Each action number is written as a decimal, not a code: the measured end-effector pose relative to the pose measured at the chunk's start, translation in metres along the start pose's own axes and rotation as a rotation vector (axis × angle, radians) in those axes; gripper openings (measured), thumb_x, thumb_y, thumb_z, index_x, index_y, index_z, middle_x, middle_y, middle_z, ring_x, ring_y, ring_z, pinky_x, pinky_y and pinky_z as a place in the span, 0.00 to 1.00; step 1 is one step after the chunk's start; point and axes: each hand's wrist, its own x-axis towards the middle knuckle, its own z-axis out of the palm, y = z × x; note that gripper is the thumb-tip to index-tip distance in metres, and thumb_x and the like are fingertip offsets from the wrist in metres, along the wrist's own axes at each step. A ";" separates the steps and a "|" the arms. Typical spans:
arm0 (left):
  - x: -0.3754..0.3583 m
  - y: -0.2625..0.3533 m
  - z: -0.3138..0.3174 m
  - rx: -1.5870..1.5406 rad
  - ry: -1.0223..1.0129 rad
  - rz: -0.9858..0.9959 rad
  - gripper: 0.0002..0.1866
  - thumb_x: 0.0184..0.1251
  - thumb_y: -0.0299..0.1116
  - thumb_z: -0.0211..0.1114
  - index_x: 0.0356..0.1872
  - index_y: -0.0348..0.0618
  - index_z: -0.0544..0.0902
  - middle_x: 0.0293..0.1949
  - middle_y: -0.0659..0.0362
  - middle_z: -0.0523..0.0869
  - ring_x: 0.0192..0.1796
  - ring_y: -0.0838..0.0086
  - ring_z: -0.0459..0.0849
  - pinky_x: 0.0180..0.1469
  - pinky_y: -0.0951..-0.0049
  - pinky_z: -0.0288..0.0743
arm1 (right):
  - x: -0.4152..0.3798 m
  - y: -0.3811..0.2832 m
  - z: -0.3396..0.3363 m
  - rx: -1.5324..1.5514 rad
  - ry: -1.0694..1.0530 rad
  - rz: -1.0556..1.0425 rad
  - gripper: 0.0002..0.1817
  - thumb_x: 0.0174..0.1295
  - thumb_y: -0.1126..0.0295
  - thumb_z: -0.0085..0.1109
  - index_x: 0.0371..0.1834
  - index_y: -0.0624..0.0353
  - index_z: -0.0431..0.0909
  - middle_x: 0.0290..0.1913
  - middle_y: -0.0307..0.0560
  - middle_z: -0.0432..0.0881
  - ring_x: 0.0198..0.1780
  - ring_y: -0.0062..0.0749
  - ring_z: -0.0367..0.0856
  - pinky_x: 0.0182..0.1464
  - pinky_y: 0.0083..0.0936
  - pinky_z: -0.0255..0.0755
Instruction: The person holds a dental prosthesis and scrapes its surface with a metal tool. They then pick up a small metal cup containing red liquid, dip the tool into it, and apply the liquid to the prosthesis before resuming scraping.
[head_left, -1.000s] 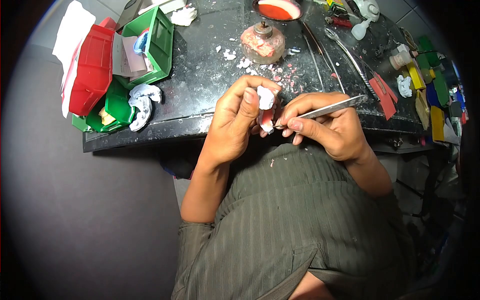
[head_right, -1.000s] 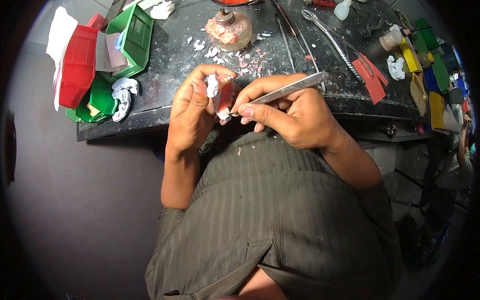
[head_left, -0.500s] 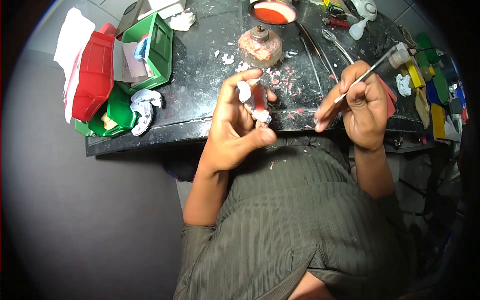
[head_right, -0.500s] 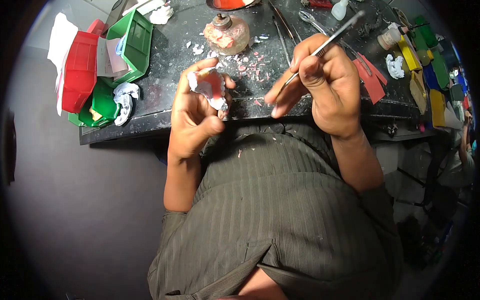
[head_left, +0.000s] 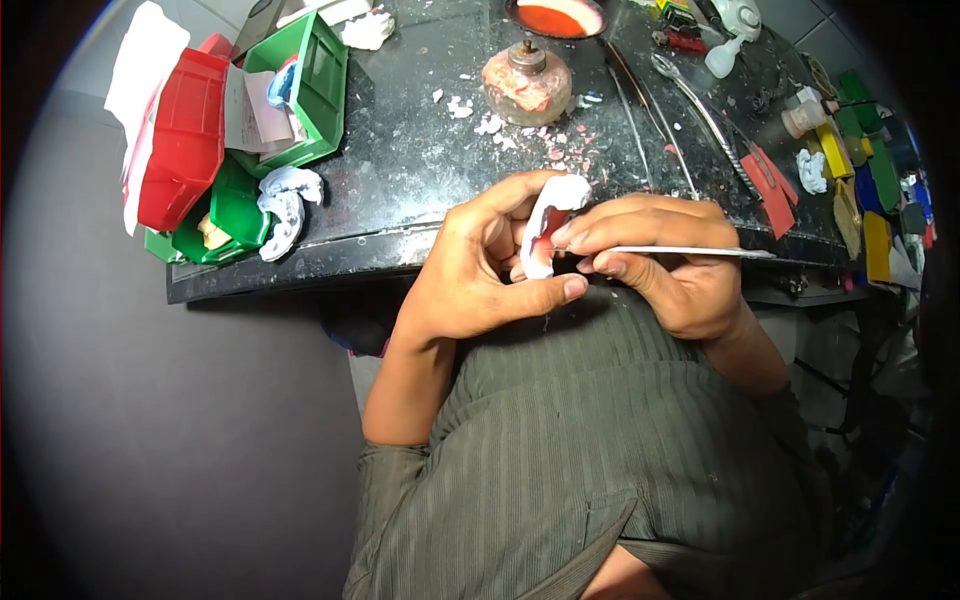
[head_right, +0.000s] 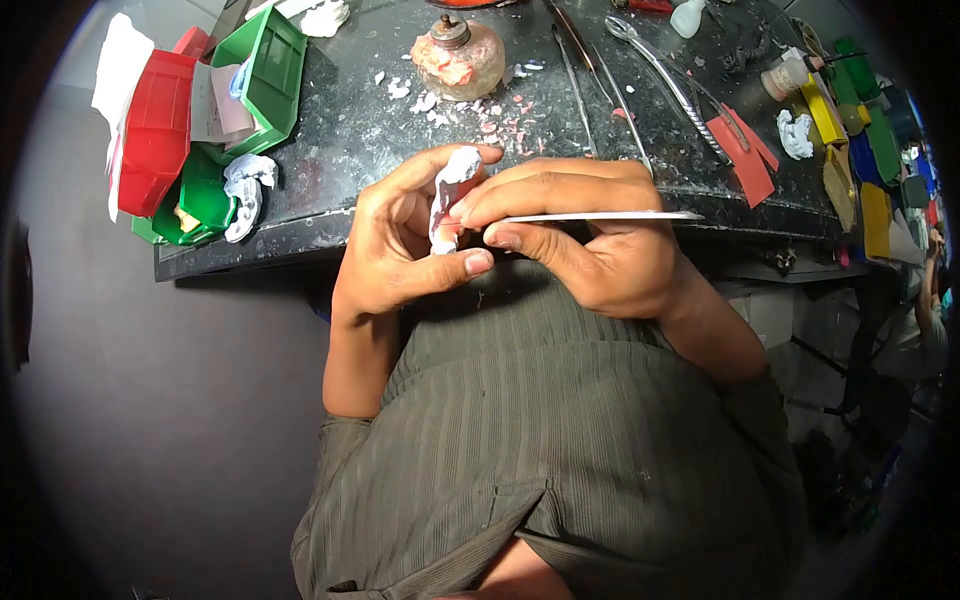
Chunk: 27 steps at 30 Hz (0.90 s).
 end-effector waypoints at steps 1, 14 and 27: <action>0.000 0.000 0.000 -0.002 0.001 -0.001 0.40 0.49 0.15 0.77 0.68 0.26 0.73 0.60 0.50 0.83 0.60 0.71 0.82 0.63 0.68 0.77 | 0.000 0.001 0.001 -0.004 -0.015 0.002 0.06 0.66 0.75 0.67 0.42 0.65 0.88 0.42 0.51 0.91 0.47 0.41 0.91 0.53 0.32 0.83; -0.001 0.004 -0.001 0.006 -0.007 -0.057 0.40 0.46 0.16 0.80 0.66 0.26 0.75 0.60 0.49 0.83 0.59 0.70 0.83 0.62 0.68 0.78 | -0.005 0.008 0.000 0.160 -0.057 0.037 0.06 0.67 0.76 0.67 0.42 0.66 0.88 0.41 0.52 0.92 0.45 0.38 0.91 0.51 0.31 0.83; 0.001 0.003 0.000 -0.031 -0.008 -0.010 0.40 0.45 0.14 0.79 0.65 0.25 0.75 0.58 0.50 0.82 0.56 0.74 0.82 0.60 0.72 0.78 | -0.007 0.014 0.003 0.226 -0.027 0.078 0.06 0.66 0.75 0.68 0.42 0.66 0.89 0.41 0.53 0.92 0.44 0.37 0.90 0.50 0.30 0.83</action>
